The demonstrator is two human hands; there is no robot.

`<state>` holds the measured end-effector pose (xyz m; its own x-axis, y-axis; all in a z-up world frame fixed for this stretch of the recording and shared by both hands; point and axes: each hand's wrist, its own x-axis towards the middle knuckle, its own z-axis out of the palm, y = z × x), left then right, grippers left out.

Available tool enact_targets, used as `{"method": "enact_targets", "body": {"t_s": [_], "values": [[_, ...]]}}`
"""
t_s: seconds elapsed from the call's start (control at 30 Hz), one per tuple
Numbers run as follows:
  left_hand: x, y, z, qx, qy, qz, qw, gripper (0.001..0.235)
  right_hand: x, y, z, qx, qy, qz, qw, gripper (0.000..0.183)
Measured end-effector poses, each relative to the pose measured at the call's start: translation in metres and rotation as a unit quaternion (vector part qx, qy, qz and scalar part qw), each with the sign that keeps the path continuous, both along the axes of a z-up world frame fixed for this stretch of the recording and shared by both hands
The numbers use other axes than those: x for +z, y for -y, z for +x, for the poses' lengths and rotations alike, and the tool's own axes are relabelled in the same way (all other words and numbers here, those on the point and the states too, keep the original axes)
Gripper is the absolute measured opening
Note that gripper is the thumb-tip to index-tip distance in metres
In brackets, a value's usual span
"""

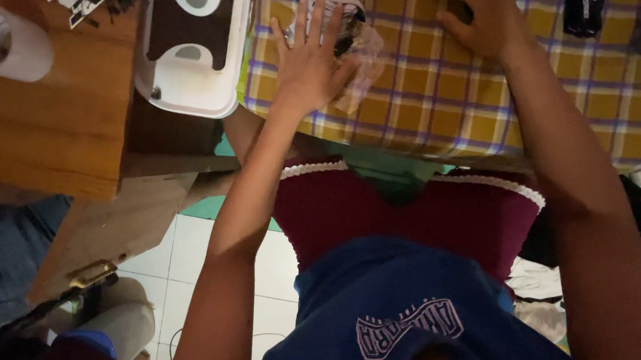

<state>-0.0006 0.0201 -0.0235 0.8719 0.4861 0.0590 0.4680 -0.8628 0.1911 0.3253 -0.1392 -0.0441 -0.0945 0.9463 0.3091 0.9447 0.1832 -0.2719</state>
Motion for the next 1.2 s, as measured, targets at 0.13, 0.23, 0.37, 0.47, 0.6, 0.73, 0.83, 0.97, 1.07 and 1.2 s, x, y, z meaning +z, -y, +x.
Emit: {"method": "enact_targets", "body": {"t_s": [0.13, 0.23, 0.37, 0.47, 0.6, 0.73, 0.83, 0.97, 1.07, 1.2], "values": [[0.004, 0.001, 0.001, 0.001, -0.021, -0.019, 1.000, 0.076, 0.011, 0.001, -0.009, 0.004, -0.008, 0.002, 1.000, 0.037], [0.008, 0.001, 0.002, 0.000, -0.013, -0.001, 1.000, 0.076, 0.019, -0.001, -0.014, 0.018, -0.002, -0.008, 1.000, 0.037], [0.014, 0.000, 0.001, 0.004, -0.048, -0.036, 0.998, 0.076, 0.020, -0.002, -0.017, 0.009, 0.006, -0.007, 1.000, 0.037], [0.003, -0.003, 0.004, 0.003, -0.054, -0.026, 0.998, 0.077, 0.020, -0.004, -0.014, 0.029, 0.004, 0.001, 1.000, 0.036], [0.007, -0.008, 0.004, -0.006, -0.060, -0.059, 0.996, 0.075, 0.022, -0.005, -0.016, 0.023, 0.008, 0.011, 1.000, 0.033], [0.005, -0.015, 0.005, -0.023, -0.084, -0.086, 0.993, 0.077, 0.024, -0.006, -0.018, 0.015, -0.020, 0.002, 1.000, 0.031], [-0.004, -0.020, 0.007, -0.039, -0.064, -0.081, 0.994, 0.079, 0.019, -0.006, -0.014, 0.000, 0.021, -0.001, 1.000, 0.034], [0.003, -0.019, 0.007, -0.036, -0.092, -0.087, 0.991, 0.082, 0.019, -0.008, -0.013, 0.014, -0.008, 0.004, 1.000, 0.032], [0.006, -0.019, 0.008, -0.032, -0.089, -0.078, 0.992, 0.082, 0.018, -0.010, -0.012, 0.017, -0.014, 0.012, 1.000, 0.032], [0.031, -0.010, 0.000, -0.014, -0.031, -0.106, 0.994, 0.083, 0.016, -0.007, -0.012, 0.024, -0.017, 0.031, 0.999, 0.032]]}}
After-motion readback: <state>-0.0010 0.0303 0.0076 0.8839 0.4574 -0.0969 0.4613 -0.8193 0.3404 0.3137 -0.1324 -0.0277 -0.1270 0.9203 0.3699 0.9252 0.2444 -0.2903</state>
